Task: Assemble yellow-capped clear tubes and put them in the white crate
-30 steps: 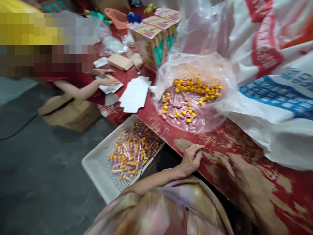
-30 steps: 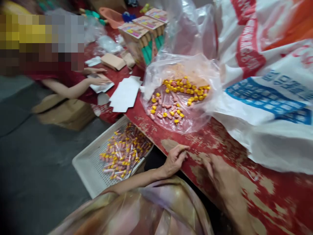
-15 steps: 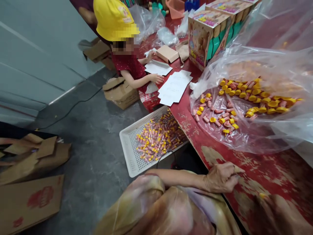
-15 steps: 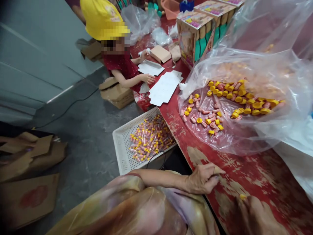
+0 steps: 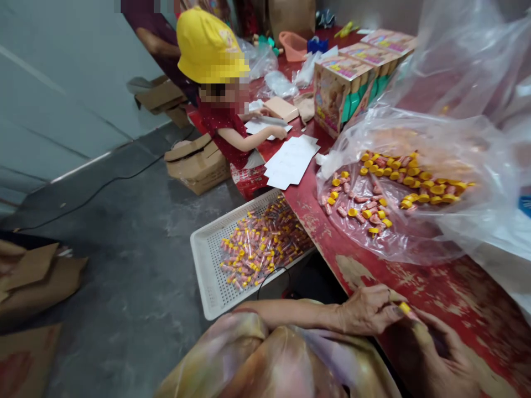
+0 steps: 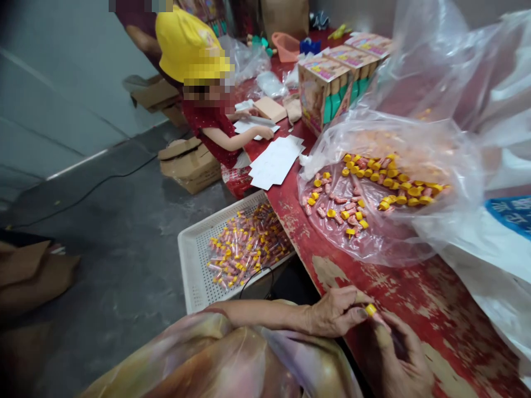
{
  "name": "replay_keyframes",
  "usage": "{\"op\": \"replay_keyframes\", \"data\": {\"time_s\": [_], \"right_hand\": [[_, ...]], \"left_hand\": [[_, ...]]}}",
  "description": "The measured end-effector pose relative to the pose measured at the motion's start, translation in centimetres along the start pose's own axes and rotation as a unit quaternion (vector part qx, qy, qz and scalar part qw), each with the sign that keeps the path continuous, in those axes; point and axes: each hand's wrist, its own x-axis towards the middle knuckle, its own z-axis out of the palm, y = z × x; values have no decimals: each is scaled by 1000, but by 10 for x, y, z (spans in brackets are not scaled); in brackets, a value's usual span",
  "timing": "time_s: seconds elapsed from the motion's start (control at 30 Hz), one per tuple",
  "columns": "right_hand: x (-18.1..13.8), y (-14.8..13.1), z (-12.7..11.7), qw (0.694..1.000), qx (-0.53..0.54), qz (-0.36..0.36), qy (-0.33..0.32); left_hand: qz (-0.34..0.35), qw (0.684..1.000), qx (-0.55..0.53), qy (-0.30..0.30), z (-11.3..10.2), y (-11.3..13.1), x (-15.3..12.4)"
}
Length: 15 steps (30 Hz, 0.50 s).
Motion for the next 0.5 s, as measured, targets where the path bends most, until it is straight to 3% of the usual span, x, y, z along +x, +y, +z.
{"op": "replay_keyframes", "data": {"time_s": [0.13, 0.3, 0.5], "right_hand": [[7, -4, 7, 1000, -24, 3, -7], [13, 0, 7, 993, -57, -89, -56], [11, 6, 8, 981, -140, -130, -5]], "left_hand": [[-20, 999, -32, 17, -7, 7, 0], [-88, 990, -97, 58, -6, 8, 1], [-192, 931, -311, 5, 0, 12, 4]]}}
